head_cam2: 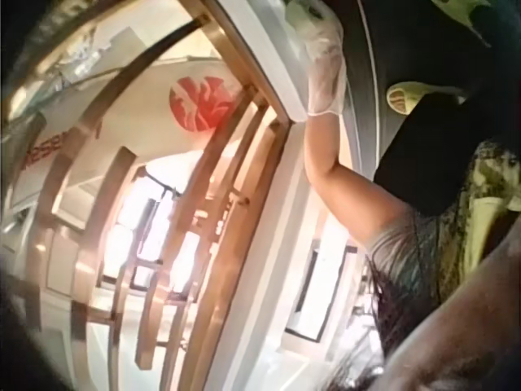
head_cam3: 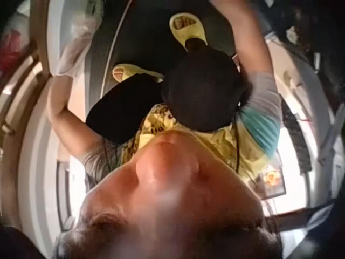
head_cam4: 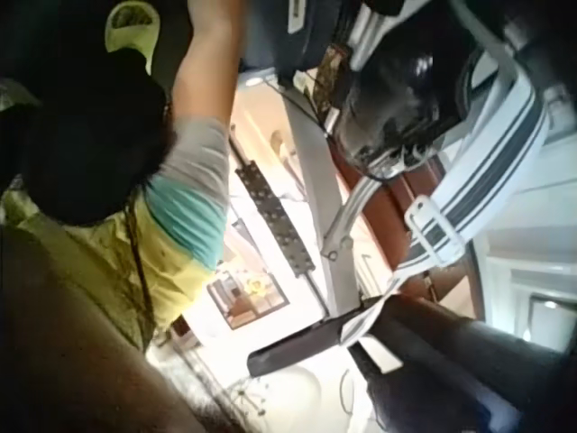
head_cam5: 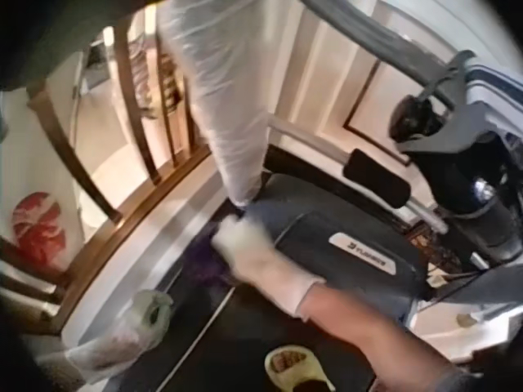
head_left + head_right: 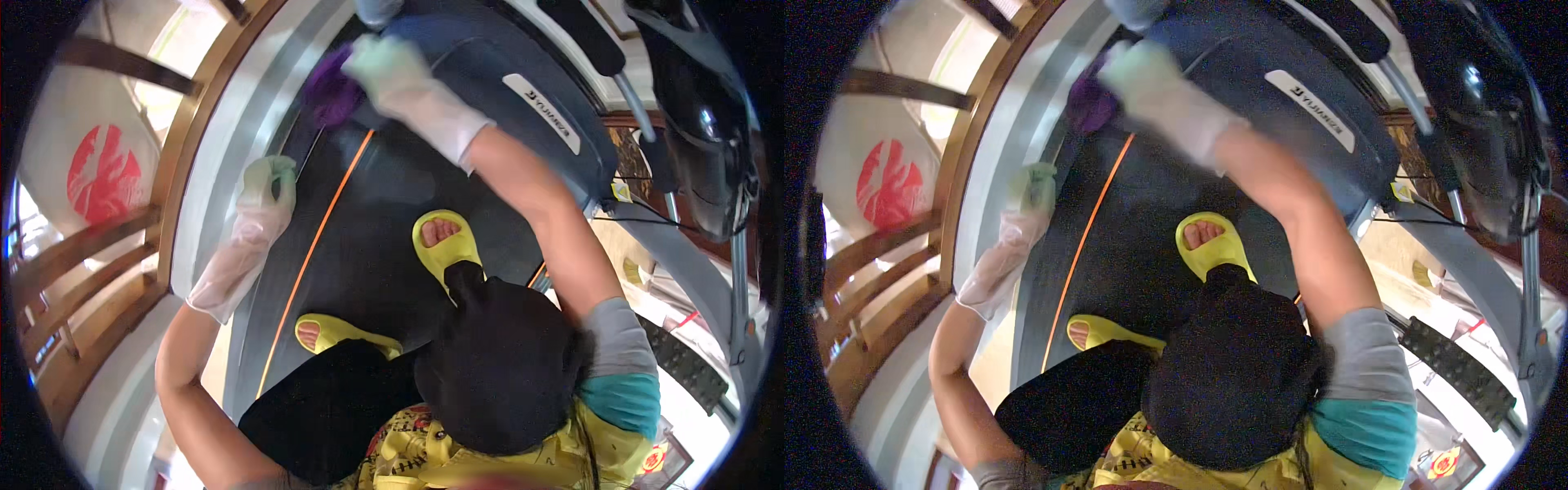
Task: Wiping down the surfaces and handles of a treadmill using a cloth and wearing protective gloves.
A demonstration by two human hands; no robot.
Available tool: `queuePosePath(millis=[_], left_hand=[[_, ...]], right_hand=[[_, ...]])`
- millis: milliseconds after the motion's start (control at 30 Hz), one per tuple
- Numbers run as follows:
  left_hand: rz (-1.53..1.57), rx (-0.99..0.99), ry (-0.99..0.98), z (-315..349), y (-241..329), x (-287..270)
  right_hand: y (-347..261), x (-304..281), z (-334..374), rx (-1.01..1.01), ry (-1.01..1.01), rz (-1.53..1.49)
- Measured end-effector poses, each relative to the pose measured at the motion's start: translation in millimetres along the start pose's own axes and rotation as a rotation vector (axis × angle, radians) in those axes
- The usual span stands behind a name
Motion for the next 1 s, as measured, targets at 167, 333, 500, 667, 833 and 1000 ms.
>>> queuePosePath(millis=[167,333,500,667,833,1000], left_hand=[[0.097,0.051,0.114,-6.1,7.1,-21.1],[0.14,-0.052,0.161,-11.8,-34.4,-26.4],[0.255,-0.212,-0.064,-38.5,-25.2,-13.7],[0.388,-0.507,-0.367,13.5,-35.7,-35.3],[0.208,-0.208,-0.574,-7.0,-15.6,39.8],[0.012,-0.292,-0.571,-0.6,-17.5,21.9]], right_hand=[[45.8,-3.6,-13.1,0.336,0.122,-0.106],[-140.8,28.2,38.6,-0.112,-0.062,-0.376],[-211.2,30.5,106.1,-0.29,-0.292,-1.345],[-139.3,-1.7,56.0,-0.102,-0.35,-1.655],[-18.4,12.9,28.4,0.234,0.221,-0.312],[-92.2,24.1,14.1,0.128,-0.137,-0.101]])
Point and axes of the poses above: each hand's wrist, its own z-axis away from the middle knuckle, its own x-axis out of the palm, y = z × x, the point moved 8 cm from there along -z, towards the middle knuckle, and after that the axes turned 2 degrees about -y, right-handed, at the moved point
